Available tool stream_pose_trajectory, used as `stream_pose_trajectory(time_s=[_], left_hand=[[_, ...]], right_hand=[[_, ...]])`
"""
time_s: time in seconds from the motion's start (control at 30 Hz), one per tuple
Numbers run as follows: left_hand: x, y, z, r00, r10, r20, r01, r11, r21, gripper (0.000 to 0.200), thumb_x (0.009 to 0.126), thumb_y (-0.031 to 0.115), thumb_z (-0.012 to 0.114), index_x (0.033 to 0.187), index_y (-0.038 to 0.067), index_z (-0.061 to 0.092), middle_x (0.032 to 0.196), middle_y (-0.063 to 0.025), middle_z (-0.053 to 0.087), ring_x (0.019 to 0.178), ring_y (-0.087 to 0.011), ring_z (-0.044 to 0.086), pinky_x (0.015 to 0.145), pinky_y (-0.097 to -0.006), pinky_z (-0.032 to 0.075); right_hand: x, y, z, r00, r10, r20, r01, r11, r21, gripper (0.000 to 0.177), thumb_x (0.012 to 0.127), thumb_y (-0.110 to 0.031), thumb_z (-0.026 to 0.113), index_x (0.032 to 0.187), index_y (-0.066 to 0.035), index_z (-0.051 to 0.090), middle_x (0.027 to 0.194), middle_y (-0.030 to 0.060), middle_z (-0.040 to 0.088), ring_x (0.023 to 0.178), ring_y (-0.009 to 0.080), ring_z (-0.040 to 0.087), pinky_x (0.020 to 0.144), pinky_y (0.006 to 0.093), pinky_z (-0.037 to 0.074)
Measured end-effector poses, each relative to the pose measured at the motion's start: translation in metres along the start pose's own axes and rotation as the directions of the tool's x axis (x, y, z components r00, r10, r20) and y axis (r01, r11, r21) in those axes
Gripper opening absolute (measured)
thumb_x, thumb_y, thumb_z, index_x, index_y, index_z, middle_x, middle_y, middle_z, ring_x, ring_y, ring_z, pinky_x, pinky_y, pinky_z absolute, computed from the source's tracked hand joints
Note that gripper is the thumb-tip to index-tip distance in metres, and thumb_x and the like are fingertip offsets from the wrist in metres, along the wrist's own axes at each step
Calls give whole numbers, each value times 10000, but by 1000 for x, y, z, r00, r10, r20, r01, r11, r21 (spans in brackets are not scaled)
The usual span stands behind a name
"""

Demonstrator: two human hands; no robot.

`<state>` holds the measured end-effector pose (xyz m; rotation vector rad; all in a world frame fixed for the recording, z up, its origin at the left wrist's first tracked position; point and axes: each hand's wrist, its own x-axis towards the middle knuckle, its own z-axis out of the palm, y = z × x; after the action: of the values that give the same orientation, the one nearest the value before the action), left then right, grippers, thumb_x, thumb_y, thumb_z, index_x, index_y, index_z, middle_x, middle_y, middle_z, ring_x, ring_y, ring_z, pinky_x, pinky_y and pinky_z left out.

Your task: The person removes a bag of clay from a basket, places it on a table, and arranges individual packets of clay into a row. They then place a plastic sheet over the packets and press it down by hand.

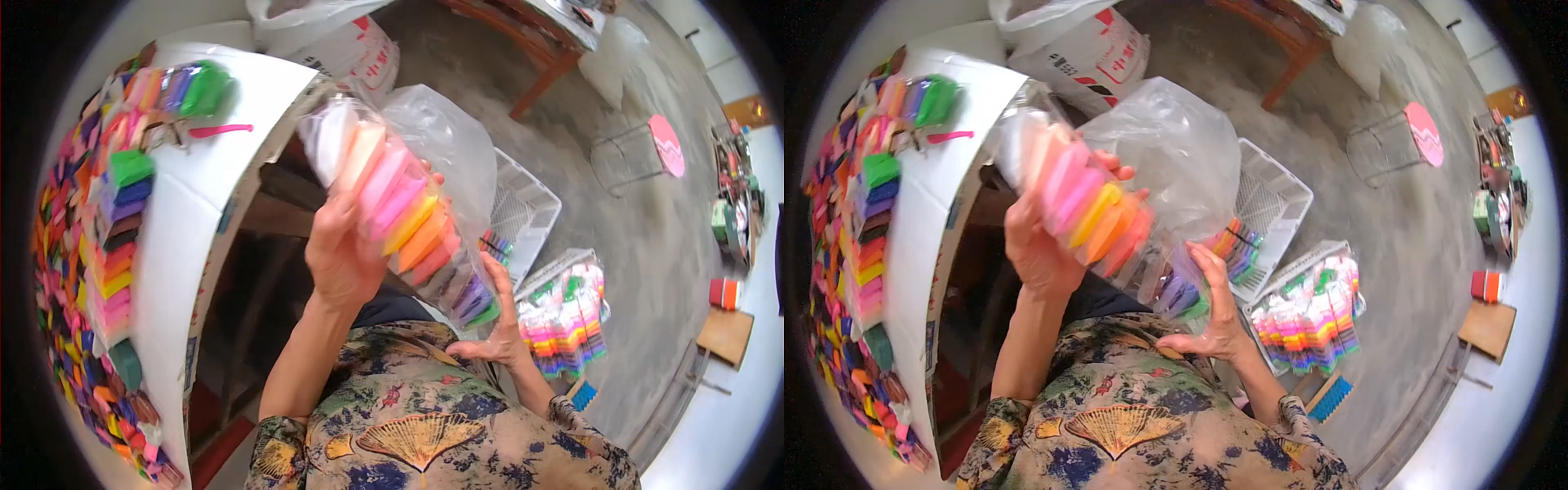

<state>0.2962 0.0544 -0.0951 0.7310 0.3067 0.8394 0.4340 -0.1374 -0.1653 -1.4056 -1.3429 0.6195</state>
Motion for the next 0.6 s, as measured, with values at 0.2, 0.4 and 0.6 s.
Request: stream_pose_trajectory(time_s=[0.2,0.4,0.6], left_hand=[[-104,117,-65,872,475,-122,-446,871,205,750,886,371,623,1487,24,338,1438,-190,462,1391,-342,375,1160,-527,272],[-210,185,-82,675,728,-121,-624,651,432,539,813,-20,627,1335,5,495,1223,-103,590,1170,-232,534,1057,-407,383],[-247,180,-76,234,898,-373,440,244,864,734,859,85,714,1490,-33,358,1344,-109,506,1232,-207,488,1074,-335,363]], right_hand=[[109,-42,20,914,-389,111,399,913,-81,882,587,-95,878,1379,-34,493,1399,235,459,1249,403,514,1023,446,454],[204,-109,80,732,-656,185,637,755,158,722,601,81,790,1275,-119,623,1452,205,423,1273,378,507,938,421,519],[232,-128,133,701,-566,433,587,803,100,753,677,-98,824,1373,-171,548,1504,193,362,1374,380,407,1063,472,413]])
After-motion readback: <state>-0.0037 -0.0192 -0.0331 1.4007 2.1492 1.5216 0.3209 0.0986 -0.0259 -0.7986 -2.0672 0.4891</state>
